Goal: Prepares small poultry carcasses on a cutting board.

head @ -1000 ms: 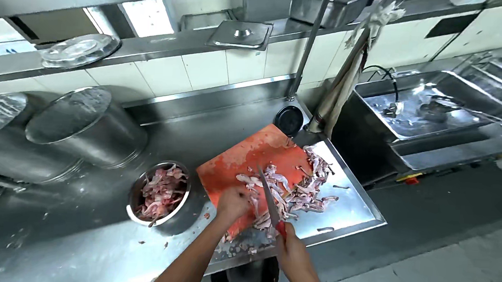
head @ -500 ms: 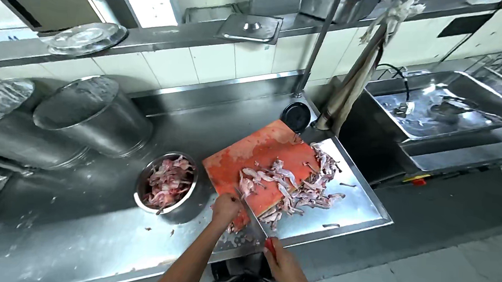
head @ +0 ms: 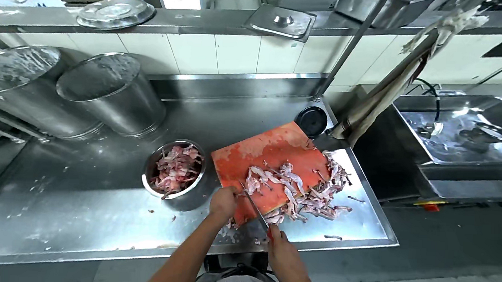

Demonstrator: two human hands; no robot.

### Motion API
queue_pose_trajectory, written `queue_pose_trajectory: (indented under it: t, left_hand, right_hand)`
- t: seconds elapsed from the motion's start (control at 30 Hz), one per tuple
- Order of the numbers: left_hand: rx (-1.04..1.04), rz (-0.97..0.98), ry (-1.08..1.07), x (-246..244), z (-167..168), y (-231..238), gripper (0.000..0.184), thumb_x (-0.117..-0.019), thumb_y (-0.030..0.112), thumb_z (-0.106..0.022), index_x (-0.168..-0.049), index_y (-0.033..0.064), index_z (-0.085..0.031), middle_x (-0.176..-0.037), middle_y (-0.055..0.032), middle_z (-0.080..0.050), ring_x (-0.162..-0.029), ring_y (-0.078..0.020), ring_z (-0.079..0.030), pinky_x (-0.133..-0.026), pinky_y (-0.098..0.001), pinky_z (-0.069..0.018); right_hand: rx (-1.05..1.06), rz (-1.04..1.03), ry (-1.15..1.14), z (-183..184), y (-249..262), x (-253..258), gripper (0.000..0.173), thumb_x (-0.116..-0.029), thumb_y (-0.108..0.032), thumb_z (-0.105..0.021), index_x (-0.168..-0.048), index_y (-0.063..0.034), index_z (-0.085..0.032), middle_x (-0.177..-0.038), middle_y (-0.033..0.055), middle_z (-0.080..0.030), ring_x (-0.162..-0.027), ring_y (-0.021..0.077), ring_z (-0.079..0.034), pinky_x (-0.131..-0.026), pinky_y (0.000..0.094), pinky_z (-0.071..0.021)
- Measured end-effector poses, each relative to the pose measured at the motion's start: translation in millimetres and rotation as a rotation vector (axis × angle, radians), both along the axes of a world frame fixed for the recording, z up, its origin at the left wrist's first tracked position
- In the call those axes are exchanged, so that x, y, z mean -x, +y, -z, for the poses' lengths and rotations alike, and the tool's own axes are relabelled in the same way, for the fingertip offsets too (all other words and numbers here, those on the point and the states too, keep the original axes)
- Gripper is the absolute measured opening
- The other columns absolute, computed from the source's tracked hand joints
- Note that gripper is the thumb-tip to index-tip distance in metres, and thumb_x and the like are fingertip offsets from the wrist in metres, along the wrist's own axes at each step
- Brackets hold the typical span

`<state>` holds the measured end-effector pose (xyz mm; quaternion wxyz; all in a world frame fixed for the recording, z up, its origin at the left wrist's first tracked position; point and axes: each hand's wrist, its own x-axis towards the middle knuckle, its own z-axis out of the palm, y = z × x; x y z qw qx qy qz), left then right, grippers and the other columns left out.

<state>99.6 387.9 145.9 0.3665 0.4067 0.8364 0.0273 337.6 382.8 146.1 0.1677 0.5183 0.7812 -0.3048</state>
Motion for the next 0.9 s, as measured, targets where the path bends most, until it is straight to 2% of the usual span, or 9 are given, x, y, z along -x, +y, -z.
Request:
queue_pose_trajectory:
  t: [0.13,0.23,0.3,0.43,0.53,0.73,0.9]
  left_hand:
    - [-0.005,-0.027,0.0,-6.9,-2.7,0.3,0.028,-0.1029,0.026,-0.052,-0.122,0.0152,-0.07,-0.12,-0.0111,-0.072,-0.117,-0.0299,-0.068,-0.099,-0.0545,-0.0544]
    - [-0.034,-0.023,0.0,-19.0,-4.5,-3.7,0.028,-0.1036,0.024,-0.051,-0.121,0.0128,-0.069,-0.12,-0.0132,-0.072,-0.117,-0.0316,-0.068,-0.099,-0.0557,-0.0538]
    - [-0.04,-0.008,0.004,-24.7,-4.3,-4.5,0.029,-0.1044,0.023,-0.049,-0.123,0.0125,-0.069,-0.124,-0.0131,-0.07,-0.12,-0.0315,-0.066,-0.102,-0.0552,-0.0526]
    - [-0.035,-0.025,0.028,-26.3,-1.6,-3.5,0.029,-0.1049,0.022,-0.049,-0.124,0.0139,-0.069,-0.125,-0.0123,-0.07,-0.12,-0.031,-0.066,-0.102,-0.0543,-0.0528]
    - [-0.054,0.018,0.07,-20.7,0.4,-0.6,0.027,-0.1045,0.024,-0.052,-0.122,0.0146,-0.07,-0.123,-0.0109,-0.071,-0.12,-0.0299,-0.066,-0.101,-0.0533,-0.0537]
    - [-0.144,0.103,0.053,-9.8,12.0,-5.5,0.028,-0.1047,0.018,-0.051,-0.124,0.0172,-0.071,-0.129,-0.0066,-0.069,-0.126,-0.0258,-0.063,-0.107,-0.0488,-0.0511]
    - [-0.326,0.28,0.037,-10.2,27.3,-24.3,0.03,-0.1062,0.014,-0.047,-0.121,0.0121,-0.073,-0.122,-0.0101,-0.071,-0.123,-0.0271,-0.064,-0.108,-0.0461,-0.05]
  right_hand:
    - [0.021,0.016,-0.027,-5.6,-5.2,3.6,0.046,-0.1081,-0.032,-0.042,-0.151,-0.015,-0.043,-0.126,0.0187,-0.066,-0.1,0.0356,-0.072,-0.084,0.0511,-0.0599]
    - [-0.004,0.03,-0.047,-7.0,-2.9,14.6,0.04,-0.1068,-0.029,-0.043,-0.144,-0.0155,-0.046,-0.123,0.0191,-0.065,-0.096,0.0354,-0.073,-0.08,0.0508,-0.0611]
    - [-0.01,0.012,-0.041,-9.4,6.9,25.6,0.041,-0.1065,-0.028,-0.044,-0.145,-0.014,-0.046,-0.122,0.02,-0.065,-0.096,0.0358,-0.073,-0.081,0.0512,-0.0608]
    - [0.041,-0.057,-0.019,-7.9,32.2,36.8,0.042,-0.108,-0.032,-0.04,-0.145,-0.0143,-0.045,-0.109,0.0156,-0.071,-0.099,0.0343,-0.073,-0.085,0.0521,-0.0591]
    - [0.059,-0.08,-0.002,-1.8,33.1,20.3,0.041,-0.1087,-0.037,-0.039,-0.142,-0.0146,-0.047,-0.103,0.0142,-0.072,-0.097,0.0337,-0.073,-0.084,0.053,-0.0588]
    - [0.099,-0.023,-0.02,6.9,-2.1,-41.5,0.034,-0.1083,-0.033,-0.041,-0.134,-0.0124,-0.053,-0.096,0.0148,-0.072,-0.089,0.0347,-0.074,-0.077,0.0539,-0.0593]
    - [0.136,-0.097,0.05,0.0,27.2,-17.0,0.036,-0.1089,-0.034,-0.042,-0.135,-0.0106,-0.05,-0.097,0.0147,-0.071,-0.091,0.0338,-0.073,-0.08,0.0528,-0.0587]
